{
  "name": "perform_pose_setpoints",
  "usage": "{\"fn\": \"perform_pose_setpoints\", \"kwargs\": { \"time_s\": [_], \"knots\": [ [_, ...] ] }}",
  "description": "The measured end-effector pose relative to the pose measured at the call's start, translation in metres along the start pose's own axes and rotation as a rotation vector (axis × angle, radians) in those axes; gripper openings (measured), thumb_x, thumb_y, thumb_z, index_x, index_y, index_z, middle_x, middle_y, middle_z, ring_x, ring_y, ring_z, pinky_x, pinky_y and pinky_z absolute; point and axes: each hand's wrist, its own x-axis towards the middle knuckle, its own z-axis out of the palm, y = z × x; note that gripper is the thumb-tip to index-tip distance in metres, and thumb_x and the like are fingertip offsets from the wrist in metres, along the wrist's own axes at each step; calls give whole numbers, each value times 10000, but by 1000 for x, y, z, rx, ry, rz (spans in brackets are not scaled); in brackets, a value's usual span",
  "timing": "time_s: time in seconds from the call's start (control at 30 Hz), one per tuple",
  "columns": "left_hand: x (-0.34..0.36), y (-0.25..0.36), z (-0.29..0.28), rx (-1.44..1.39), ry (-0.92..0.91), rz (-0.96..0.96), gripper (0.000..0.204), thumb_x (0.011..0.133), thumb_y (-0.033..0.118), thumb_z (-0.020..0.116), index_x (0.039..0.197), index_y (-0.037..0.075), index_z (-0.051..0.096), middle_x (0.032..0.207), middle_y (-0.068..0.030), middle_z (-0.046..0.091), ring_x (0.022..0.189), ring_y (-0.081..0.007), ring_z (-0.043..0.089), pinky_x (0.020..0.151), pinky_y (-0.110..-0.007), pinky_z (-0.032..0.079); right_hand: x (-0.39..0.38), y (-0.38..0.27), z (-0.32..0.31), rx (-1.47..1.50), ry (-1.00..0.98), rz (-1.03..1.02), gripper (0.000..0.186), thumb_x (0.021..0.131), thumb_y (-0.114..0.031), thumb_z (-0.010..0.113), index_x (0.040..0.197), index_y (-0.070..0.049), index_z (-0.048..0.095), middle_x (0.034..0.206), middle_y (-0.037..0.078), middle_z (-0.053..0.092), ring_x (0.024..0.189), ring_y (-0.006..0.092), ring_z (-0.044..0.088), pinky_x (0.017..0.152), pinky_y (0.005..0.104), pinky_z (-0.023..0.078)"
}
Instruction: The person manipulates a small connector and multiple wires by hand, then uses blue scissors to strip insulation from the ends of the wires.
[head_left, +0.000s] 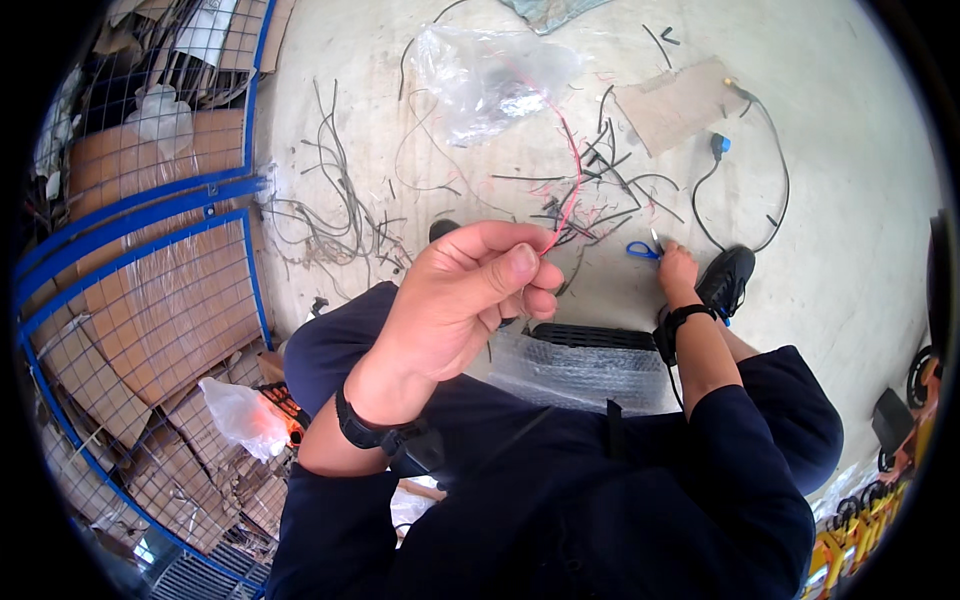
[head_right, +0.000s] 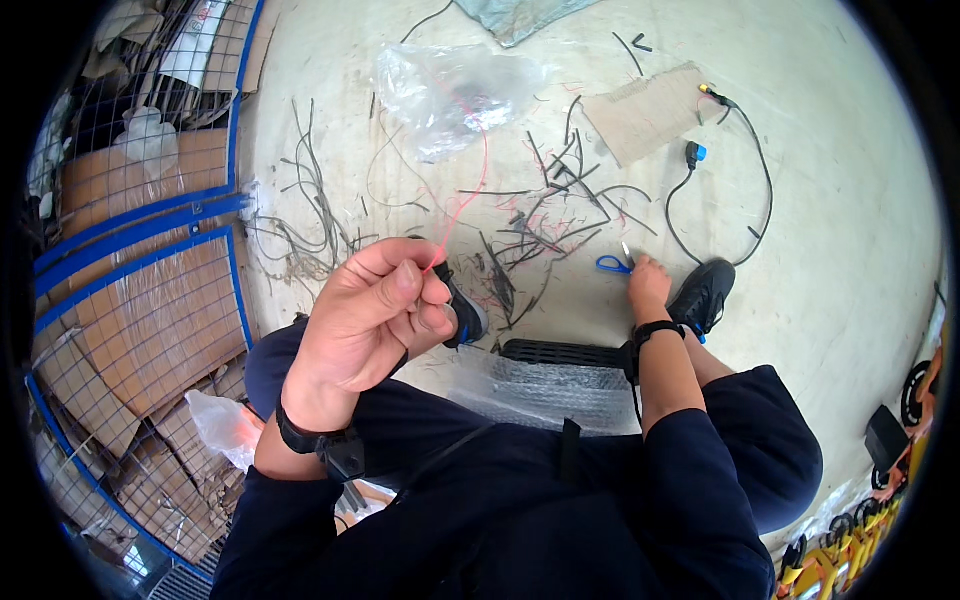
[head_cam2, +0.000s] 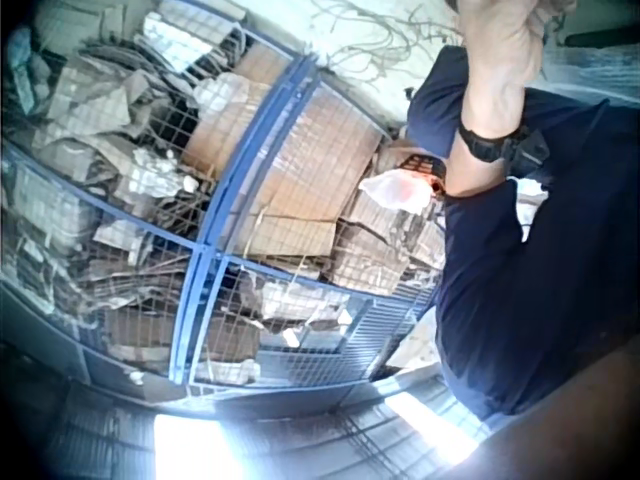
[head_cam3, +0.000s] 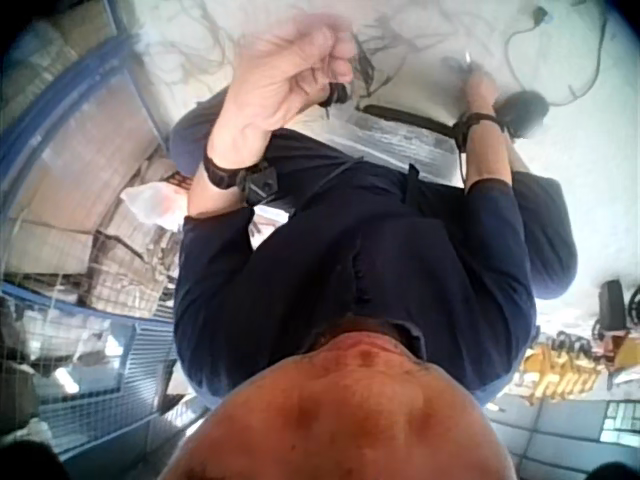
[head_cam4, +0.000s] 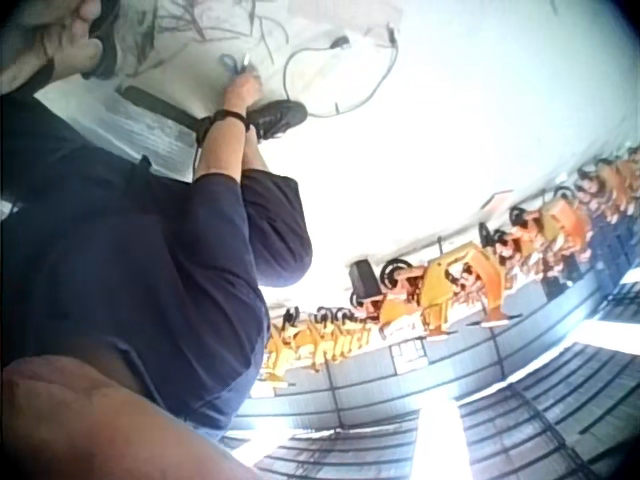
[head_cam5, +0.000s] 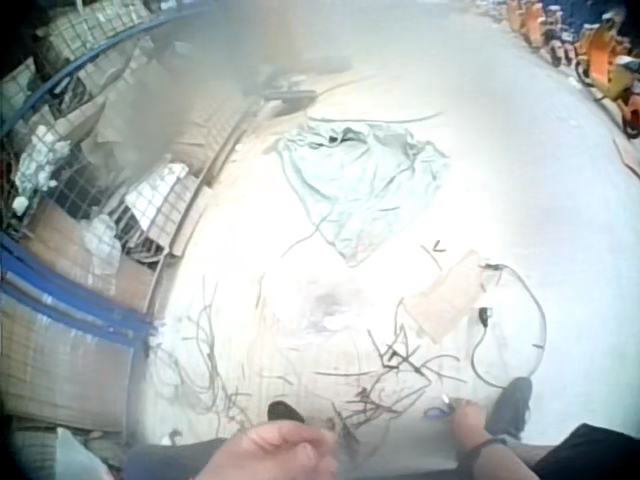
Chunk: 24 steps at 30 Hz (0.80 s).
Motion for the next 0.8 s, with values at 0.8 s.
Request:
{"fn": "perform_pose_setpoints", "kwargs": {
  "time_s": [0.8],
  "knots": [
    [-36, -29, 34, 95, -263, -168, 181, 959, 143, 525, 1082, 27, 589, 997, -106, 663, 880, -198, 656, 787, -323, 535, -51, 41, -342, 627, 399, -416, 155, 877, -141, 596, 921, 5, 567, 744, 92, 625, 687, 150, 589, 641, 295, 477]
  ]
}}
